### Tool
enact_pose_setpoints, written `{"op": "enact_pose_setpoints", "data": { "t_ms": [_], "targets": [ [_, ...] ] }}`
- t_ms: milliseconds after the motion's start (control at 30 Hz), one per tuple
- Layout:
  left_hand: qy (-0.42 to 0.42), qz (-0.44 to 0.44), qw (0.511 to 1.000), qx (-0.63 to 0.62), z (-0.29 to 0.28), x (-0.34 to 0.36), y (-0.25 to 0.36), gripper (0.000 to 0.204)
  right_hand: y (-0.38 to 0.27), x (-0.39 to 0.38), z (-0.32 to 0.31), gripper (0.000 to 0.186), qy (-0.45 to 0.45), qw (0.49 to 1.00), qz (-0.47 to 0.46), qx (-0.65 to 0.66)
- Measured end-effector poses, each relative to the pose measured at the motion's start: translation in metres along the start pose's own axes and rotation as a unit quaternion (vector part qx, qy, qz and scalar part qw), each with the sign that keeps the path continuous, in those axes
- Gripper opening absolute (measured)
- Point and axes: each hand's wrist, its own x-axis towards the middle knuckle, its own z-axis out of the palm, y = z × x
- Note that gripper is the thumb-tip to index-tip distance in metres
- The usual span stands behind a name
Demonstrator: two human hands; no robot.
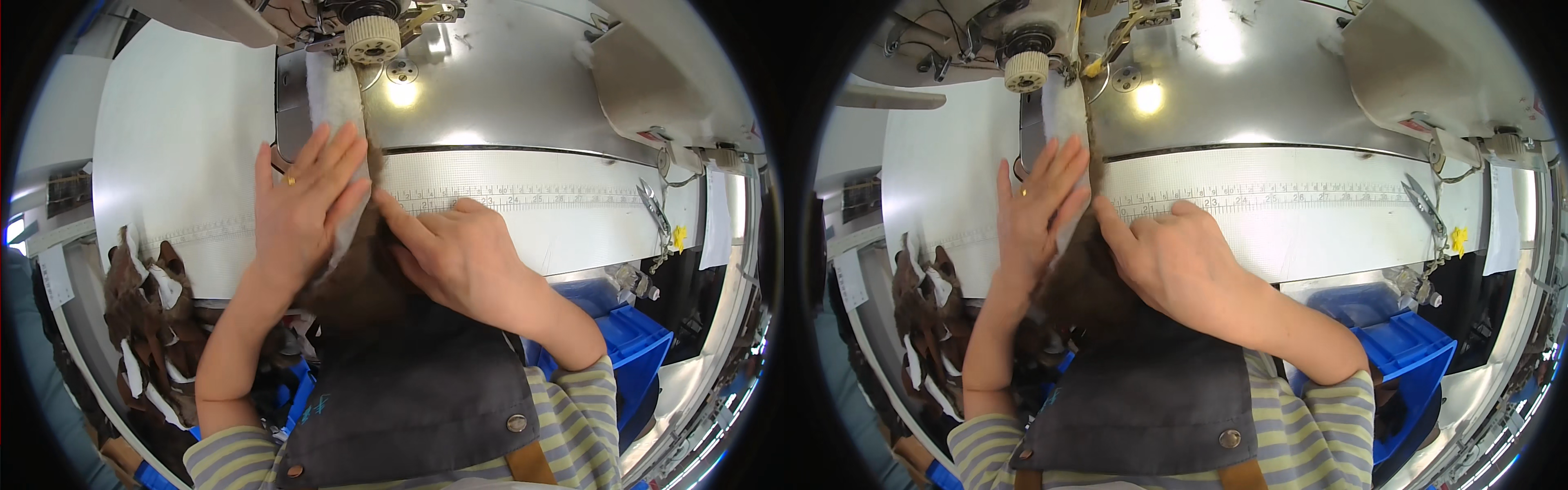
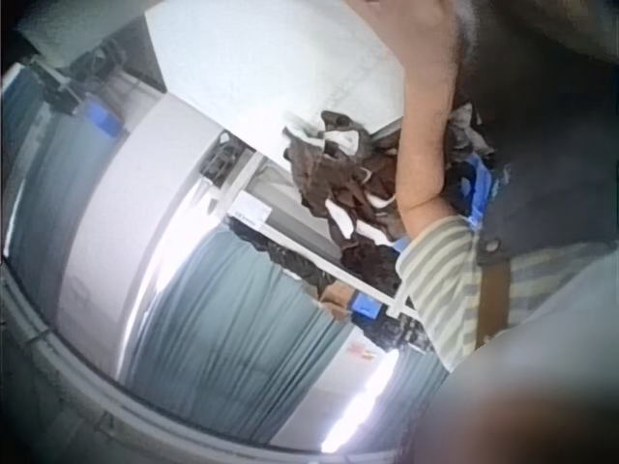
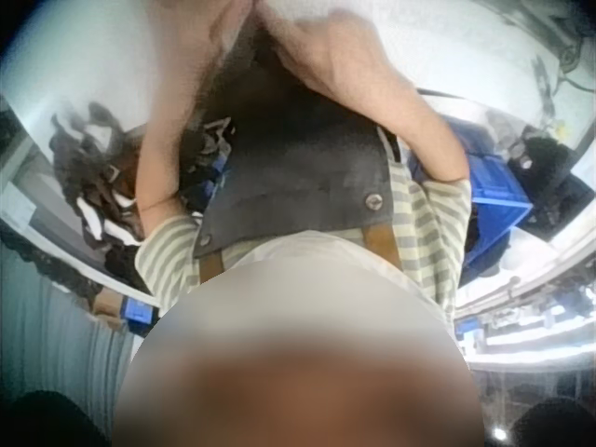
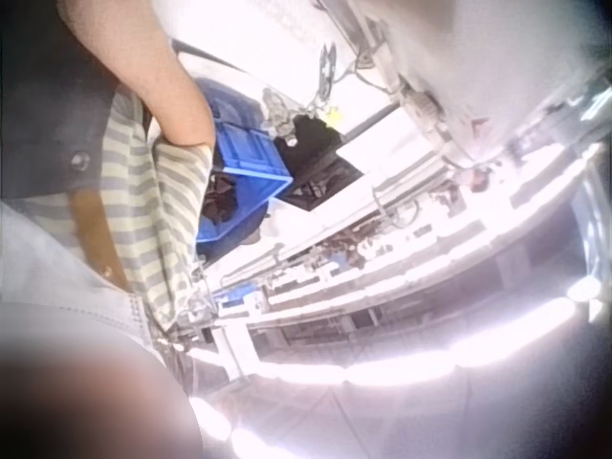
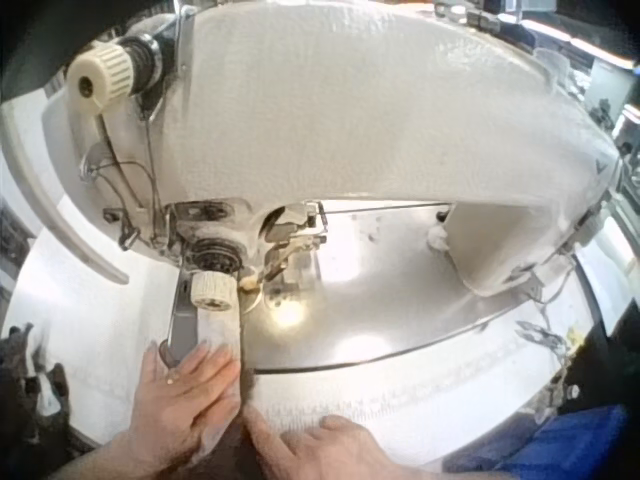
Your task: Sewing fur pieces and a fabric strap together using an industrial sewing machine.
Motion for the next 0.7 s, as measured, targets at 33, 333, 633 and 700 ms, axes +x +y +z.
{"op": "enact_pose_setpoints", "data": {
  "t_ms": [33, 333, 633, 700],
  "targets": [
    [-0.004, 0.005, 1.000, -0.013, 0.001, -0.007, 0.001, 0.039, 0.001, -0.002, -0.002, 0.047, -0.007, 1.000, -0.001, 0.004],
    [0.042, 0.004, 0.999, 0.017, 0.004, 0.001, -0.001, 0.035, 0.010, 0.012, -0.005, 0.040, -0.004, 1.000, 0.014, -0.018],
    [0.065, -0.025, 0.997, -0.023, 0.015, 0.020, -0.012, 0.035, 0.015, 0.012, -0.013, 0.034, 0.020, 0.995, 0.073, 0.063],
    [0.061, -0.031, 0.997, -0.028, 0.017, 0.019, -0.014, 0.035, 0.007, -0.004, -0.017, 0.032, 0.009, 0.987, 0.116, 0.107]
  ]
}}
